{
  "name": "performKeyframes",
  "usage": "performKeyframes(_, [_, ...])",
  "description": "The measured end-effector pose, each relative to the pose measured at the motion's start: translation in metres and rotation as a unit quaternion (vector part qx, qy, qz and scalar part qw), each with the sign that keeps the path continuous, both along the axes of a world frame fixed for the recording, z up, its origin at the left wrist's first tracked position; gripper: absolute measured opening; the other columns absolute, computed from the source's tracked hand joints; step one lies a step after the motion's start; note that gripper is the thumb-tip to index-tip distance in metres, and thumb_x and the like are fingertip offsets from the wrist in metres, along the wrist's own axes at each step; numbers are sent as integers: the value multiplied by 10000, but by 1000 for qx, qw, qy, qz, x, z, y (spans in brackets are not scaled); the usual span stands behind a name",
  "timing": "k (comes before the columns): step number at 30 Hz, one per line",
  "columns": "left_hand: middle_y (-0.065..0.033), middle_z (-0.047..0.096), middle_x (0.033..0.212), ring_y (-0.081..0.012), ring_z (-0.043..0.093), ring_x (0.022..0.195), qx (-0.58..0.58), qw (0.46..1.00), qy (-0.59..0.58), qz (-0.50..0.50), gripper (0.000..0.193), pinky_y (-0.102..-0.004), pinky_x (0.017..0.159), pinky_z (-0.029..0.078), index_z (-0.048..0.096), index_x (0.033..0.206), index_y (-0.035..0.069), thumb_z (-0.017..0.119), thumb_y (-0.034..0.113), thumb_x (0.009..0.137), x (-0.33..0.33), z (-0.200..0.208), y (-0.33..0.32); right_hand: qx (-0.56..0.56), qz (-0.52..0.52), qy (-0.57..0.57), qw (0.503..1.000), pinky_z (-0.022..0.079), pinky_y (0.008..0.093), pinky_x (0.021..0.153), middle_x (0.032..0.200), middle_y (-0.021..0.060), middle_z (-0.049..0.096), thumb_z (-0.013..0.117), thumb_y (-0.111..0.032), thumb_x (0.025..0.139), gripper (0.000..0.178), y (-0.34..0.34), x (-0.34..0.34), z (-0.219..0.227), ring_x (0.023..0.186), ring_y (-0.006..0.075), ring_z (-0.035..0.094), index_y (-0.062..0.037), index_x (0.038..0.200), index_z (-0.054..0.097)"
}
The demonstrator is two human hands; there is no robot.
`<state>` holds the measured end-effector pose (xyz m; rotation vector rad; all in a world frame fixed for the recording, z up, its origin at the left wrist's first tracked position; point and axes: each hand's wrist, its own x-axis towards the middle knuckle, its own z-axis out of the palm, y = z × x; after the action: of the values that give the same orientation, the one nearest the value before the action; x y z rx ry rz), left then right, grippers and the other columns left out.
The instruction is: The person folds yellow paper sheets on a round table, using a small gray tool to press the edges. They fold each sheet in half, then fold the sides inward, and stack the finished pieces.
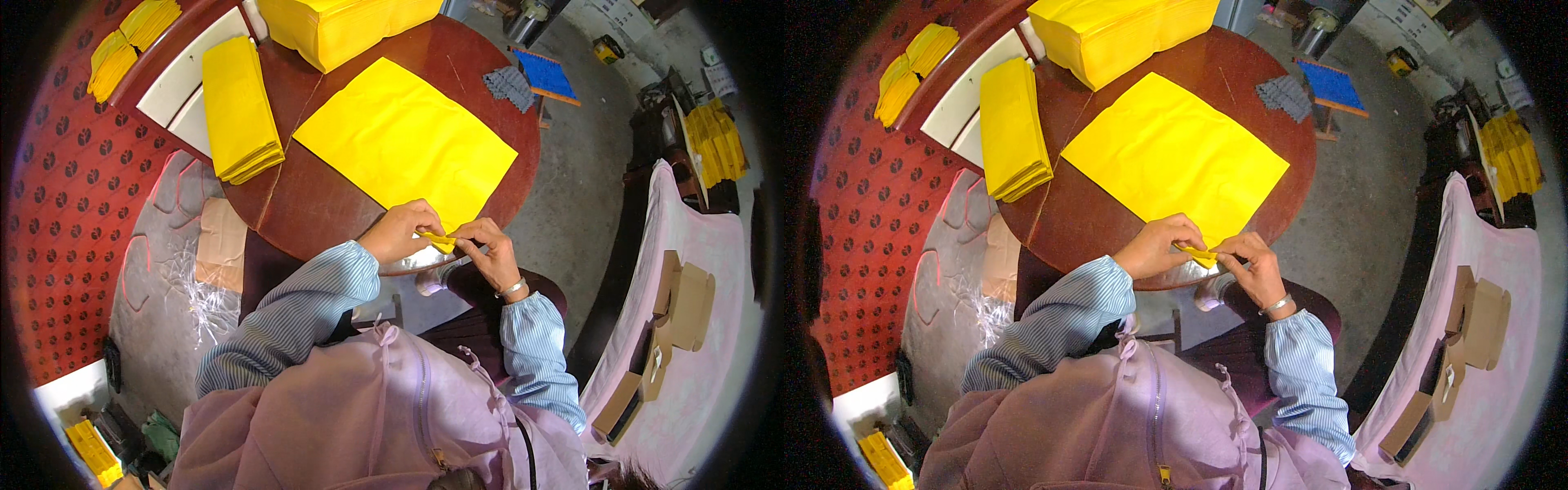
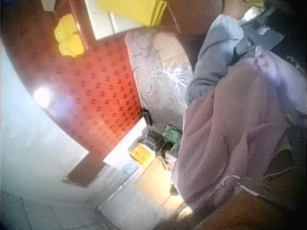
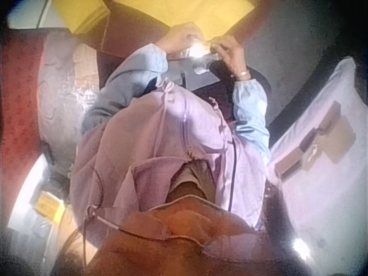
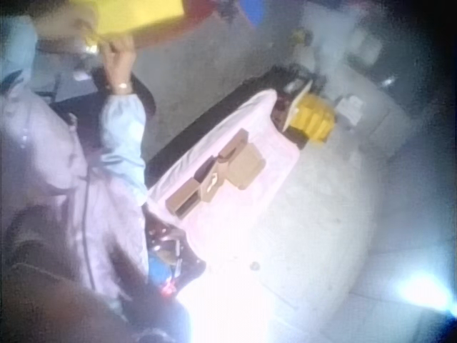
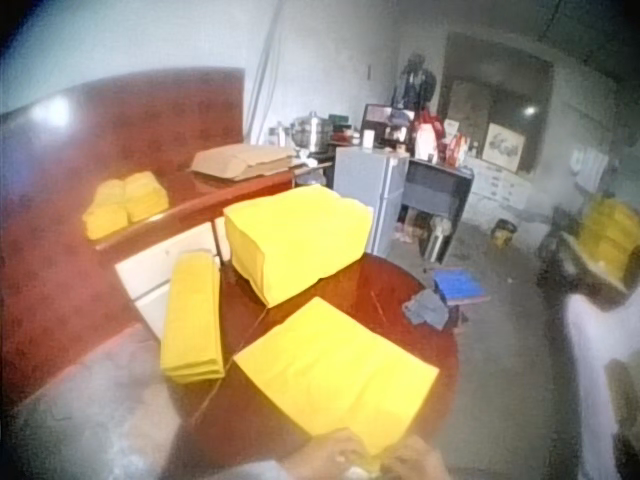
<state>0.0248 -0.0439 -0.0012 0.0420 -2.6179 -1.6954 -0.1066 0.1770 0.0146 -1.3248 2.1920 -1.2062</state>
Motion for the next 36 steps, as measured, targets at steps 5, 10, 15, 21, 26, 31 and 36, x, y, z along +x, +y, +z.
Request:
performKeyframes(5, [-115, 683, 1156, -265, 687, 1103, -10, 1000, 15, -13, 236, -347, 974, 560, 764, 1099, 50, 729, -24, 878, -1, -2, -4, 20, -27, -35, 999, 546, 341, 788, 964, 75, 738, 824, -83, 888, 145, -1, -1, 0, 885, 208, 683, -27, 1015, 781])
performKeyframes(10, [-117, 708, 1041, -247, 717, 974, 12, 998, 41, 54, 127, -335, 887, 570, 760, 1015, 20, 754, 29, 889, -4, -6, 6, 12, -40, -40, 998, 541, 324, 763, 929, 73, 710, 835, -71, 867, 146, -4, 2, 0, 848, 198, 680, -19, 987, 771])
performKeyframes(15, [-116, 723, 976, -236, 724, 879, 28, 990, 4, 139, 88, -326, 826, 569, 751, 958, -2, 767, 71, 911, -6, -6, 20, 4, -67, -57, 996, 541, 323, 752, 925, 72, 712, 841, -55, 853, 147, -3, 8, 2, 839, 191, 682, -19, 980, 777])
performKeyframes(21, [-119, 732, 1006, -238, 723, 928, 58, 989, 16, 131, 96, -331, 859, 568, 749, 971, -8, 761, 70, 916, -6, -9, 12, -4, -54, -30, 998, 544, 317, 745, 909, 79, 739, 856, -66, 846, 130, -3, 7, -1, 824, 180, 688, -18, 955, 802])
performKeyframes(26, [-124, 728, 1035, -244, 722, 962, 37, 993, 39, 101, 107, -336, 884, 571, 751, 989, -4, 756, 59, 902, -6, -11, 7, 8, -83, -76, 994, 551, 298, 737, 902, 63, 735, 860, -79, 855, 139, -2, 5, -4, 792, 158, 683, -9, 956, 797])
performKeyframes(31, [-119, 717, 1049, -223, 718, 960, 59, 993, 51, 86, 115, -319, 880, 572, 746, 986, -11, 759, 17, 875, -2, -8, 9, 12, -88, -82, 993, 547, 289, 737, 897, 37, 712, 863, -81, 858, 144, -2, 6, -5, 794, 134, 670, -26, 971, 792])
performKeyframes(36, [-114, 715, 1032, -209, 715, 922, 73, 986, 0, 147, 96, -302, 852, 571, 746, 969, -17, 765, 6, 878, -4, -3, 20, -14, -82, -106, 991, 540, 292, 745, 895, 28, 698, 859, -68, 855, 164, -3, 7, -5, 803, 133, 662, -28, 999, 791])
